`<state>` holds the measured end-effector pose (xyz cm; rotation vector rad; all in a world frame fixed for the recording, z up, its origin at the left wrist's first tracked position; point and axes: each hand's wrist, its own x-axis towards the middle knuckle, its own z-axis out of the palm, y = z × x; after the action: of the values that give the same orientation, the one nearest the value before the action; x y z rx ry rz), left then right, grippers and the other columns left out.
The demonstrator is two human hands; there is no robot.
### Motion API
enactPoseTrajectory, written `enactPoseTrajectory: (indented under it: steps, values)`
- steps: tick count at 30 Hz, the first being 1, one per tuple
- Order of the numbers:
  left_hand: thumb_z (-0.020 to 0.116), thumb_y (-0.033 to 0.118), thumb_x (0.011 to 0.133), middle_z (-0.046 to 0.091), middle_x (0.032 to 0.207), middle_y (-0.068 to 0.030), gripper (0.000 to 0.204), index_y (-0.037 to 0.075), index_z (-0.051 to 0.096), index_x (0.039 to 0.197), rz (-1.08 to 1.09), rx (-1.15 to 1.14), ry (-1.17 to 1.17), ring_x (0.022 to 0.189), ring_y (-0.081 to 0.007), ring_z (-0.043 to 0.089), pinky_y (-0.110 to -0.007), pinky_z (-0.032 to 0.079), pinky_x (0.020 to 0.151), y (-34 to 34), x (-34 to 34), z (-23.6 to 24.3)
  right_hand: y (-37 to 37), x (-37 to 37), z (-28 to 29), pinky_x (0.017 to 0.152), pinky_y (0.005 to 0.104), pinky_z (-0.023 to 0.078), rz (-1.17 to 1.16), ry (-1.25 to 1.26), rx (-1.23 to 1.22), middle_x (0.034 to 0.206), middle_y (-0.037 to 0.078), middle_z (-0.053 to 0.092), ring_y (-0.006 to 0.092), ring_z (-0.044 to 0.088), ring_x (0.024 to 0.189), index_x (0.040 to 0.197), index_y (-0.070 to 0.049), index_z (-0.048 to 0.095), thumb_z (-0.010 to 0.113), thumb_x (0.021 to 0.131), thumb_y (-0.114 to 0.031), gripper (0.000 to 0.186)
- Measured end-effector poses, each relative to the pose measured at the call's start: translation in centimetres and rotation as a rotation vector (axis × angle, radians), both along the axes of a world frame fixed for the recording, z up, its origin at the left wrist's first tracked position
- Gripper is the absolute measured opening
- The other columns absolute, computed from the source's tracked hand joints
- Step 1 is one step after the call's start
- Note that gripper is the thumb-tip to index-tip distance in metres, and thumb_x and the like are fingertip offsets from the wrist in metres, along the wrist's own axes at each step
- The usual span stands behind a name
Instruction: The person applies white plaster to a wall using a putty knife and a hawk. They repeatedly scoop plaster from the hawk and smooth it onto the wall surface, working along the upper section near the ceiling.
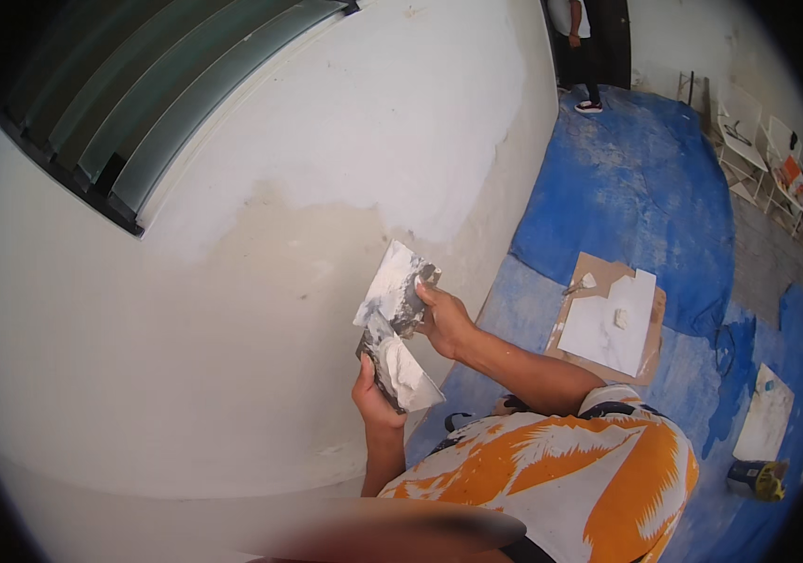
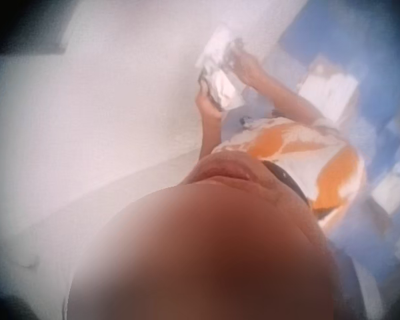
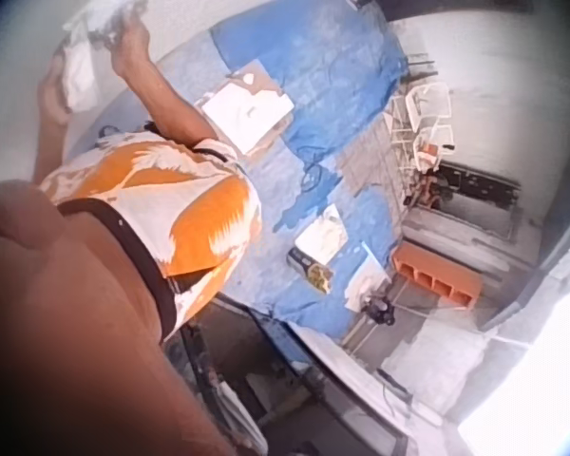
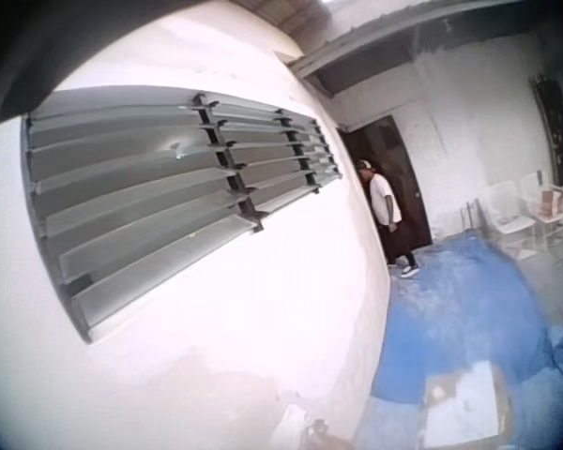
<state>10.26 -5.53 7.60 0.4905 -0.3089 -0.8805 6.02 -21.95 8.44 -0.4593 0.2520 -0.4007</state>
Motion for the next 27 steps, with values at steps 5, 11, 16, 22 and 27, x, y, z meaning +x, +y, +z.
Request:
enactPoseTrajectory:
  steps: [5,11,16,22,27]
  values:
    - [0.043,0.029,0.100,0.057,0.129,-0.0115,0.043,0.004,0.046,0.136,0.358,0.179,-0.066,0.117,-0.0264,0.057,-0.043,0.045,0.100,-0.4,0.7,0.4,-4.0,5.6,-1.5,0.112,0.0433,0.028,0.230,-0.057,-0.457,0.147,0.014,0.038,0.0254,0.037,0.134,0.146,-0.001,0.030,0.038,0.101,-0.048,0.066]
    - [0.044,0.032,0.099,0.054,0.133,-0.0134,0.047,0.004,0.043,0.138,0.578,0.205,-0.062,0.120,-0.0313,0.054,-0.048,0.043,0.103,-0.5,0.9,2.1,-18.9,23.4,9.1,0.113,0.0598,0.009,-1.078,0.122,-1.480,0.153,0.025,0.023,0.0425,0.015,0.143,0.148,-0.005,0.029,0.031,0.101,-0.049,0.065]
    - [0.043,0.030,0.100,0.053,0.133,-0.0114,0.046,0.005,0.043,0.138,0.729,0.203,-0.119,0.119,-0.0291,0.055,-0.047,0.045,0.099,-0.4,-0.5,1.4,-24.0,29.2,9.1,0.114,0.0590,0.007,-1.206,0.082,-1.514,0.154,0.020,0.024,0.0424,0.015,0.144,0.147,-0.015,0.036,0.028,0.099,-0.056,0.064]
    - [0.050,0.013,0.091,0.061,0.109,-0.0064,0.044,0.002,0.046,0.133,1.148,0.675,-0.216,0.071,-0.0100,0.056,-0.021,0.049,0.060,3.2,-4.1,-0.2,-26.7,27.0,10.8,0.118,0.0498,0.006,-1.023,0.095,-1.297,0.156,0.019,0.023,0.0371,0.011,0.146,0.148,-0.008,0.032,0.025,0.099,-0.059,0.071]
    - [0.044,0.033,0.101,0.064,0.073,-0.0026,0.032,0.008,0.057,0.114,1.291,0.771,-0.075,0.053,-0.0154,0.061,-0.026,0.048,0.042,2.2,-8.0,0.0,-29.6,20.8,10.1,0.119,0.0431,0.013,-0.368,-1.068,0.131,0.156,0.020,0.019,0.0335,0.013,0.146,0.149,0.003,0.018,0.024,0.096,-0.064,0.086]
